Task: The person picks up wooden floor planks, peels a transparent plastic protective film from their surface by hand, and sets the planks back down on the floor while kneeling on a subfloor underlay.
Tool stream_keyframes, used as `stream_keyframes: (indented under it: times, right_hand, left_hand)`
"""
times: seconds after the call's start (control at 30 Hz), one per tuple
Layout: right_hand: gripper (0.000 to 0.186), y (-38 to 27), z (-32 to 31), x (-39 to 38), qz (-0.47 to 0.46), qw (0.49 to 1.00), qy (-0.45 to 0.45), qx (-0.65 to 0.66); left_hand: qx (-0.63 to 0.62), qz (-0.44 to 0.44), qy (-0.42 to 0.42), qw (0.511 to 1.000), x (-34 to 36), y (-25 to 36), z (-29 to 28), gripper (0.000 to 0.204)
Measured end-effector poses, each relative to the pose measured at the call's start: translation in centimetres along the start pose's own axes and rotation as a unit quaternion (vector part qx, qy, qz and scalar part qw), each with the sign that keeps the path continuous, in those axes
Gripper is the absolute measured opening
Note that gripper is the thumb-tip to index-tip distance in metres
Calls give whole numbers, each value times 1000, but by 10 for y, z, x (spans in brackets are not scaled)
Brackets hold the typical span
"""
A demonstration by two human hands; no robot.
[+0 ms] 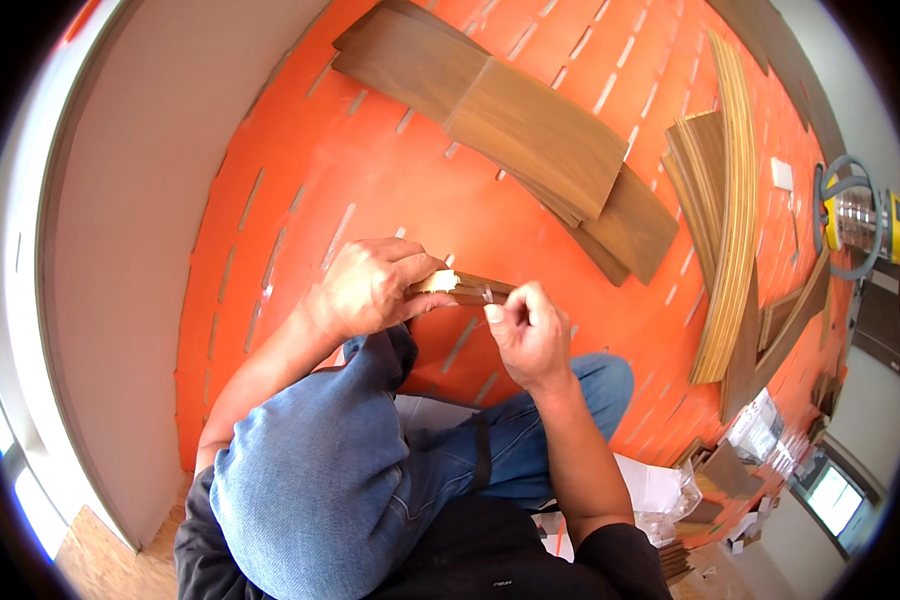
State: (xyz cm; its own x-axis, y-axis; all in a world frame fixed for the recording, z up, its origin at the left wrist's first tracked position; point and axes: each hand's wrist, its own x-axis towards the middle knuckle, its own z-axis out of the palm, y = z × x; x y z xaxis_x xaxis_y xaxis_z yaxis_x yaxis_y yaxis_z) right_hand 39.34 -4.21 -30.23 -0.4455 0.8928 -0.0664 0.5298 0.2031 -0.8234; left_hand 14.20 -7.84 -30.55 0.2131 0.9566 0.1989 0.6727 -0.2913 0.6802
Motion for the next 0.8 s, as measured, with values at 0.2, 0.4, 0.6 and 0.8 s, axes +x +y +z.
stream_keyframes:
  times: [0.2,0.4,0.6,0.8]
  right_hand:
    - [23,-13,9,21,-134,984,-11,-119]
    - [16,-1,17,22,-209,974,-13,-90]
    - [13,12,32,32,-289,956,5,-53]
    - [11,16,32,44,-324,945,-14,-29]
  left_hand:
    - [14,-30,-53,998,-1,-4,-9,39]
    - [25,-57,-40,997,-5,-5,-9,37]
    - [20,-59,2,998,-7,-9,-9,36]
    - [33,-81,1,996,-7,-17,-5,37]
